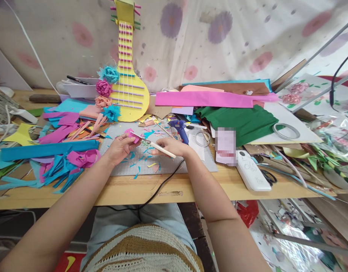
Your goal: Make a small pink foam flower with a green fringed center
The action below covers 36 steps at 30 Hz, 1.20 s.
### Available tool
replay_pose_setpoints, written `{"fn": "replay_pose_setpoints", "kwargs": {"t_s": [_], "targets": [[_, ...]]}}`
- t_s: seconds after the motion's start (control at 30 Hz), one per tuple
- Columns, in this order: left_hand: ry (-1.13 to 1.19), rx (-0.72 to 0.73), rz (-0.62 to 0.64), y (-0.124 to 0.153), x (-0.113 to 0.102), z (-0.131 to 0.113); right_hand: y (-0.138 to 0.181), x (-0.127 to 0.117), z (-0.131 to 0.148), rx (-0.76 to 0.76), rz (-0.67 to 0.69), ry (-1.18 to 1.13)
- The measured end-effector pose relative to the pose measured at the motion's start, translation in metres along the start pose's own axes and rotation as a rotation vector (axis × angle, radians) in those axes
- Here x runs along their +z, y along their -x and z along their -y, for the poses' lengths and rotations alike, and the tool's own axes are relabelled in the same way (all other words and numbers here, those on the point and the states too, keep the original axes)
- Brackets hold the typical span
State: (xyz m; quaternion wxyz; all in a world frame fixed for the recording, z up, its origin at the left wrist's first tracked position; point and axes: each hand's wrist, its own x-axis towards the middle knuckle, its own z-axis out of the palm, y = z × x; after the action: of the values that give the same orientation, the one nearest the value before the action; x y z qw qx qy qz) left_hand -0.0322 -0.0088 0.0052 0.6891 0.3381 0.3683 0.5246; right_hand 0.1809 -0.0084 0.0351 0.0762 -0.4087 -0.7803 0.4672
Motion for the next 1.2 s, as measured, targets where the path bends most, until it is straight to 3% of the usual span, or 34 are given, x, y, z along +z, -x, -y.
{"fn": "replay_pose_setpoints", "kwargs": {"t_s": [0.4, 0.5, 0.67, 0.73, 0.9, 1.07, 1.2], "targets": [[-0.044, 0.004, 0.054, 0.001, -0.002, 0.0, 0.007, -0.002, 0.004, 0.033, 0.0, -0.088], [-0.061, 0.013, 0.049, 0.001, -0.003, 0.001, 0.006, -0.002, 0.005, 0.061, -0.07, -0.103], [-0.235, 0.054, -0.004, -0.003, -0.008, 0.007, -0.006, 0.004, -0.001, 0.235, -0.463, 0.288], [-0.397, 0.105, -0.045, -0.005, -0.01, 0.01, -0.01, 0.006, -0.003, 0.355, -0.547, 0.46], [-0.661, 0.277, -0.077, -0.009, -0.014, 0.015, -0.012, 0.012, -0.003, 0.472, -0.575, 0.611], [-0.647, 0.359, -0.172, -0.012, -0.018, 0.015, -0.014, 0.015, -0.002, 0.467, -0.606, 0.606], [-0.612, 0.38, -0.171, -0.011, -0.019, 0.01, -0.012, 0.016, -0.001, 0.465, -0.553, 0.639]]}}
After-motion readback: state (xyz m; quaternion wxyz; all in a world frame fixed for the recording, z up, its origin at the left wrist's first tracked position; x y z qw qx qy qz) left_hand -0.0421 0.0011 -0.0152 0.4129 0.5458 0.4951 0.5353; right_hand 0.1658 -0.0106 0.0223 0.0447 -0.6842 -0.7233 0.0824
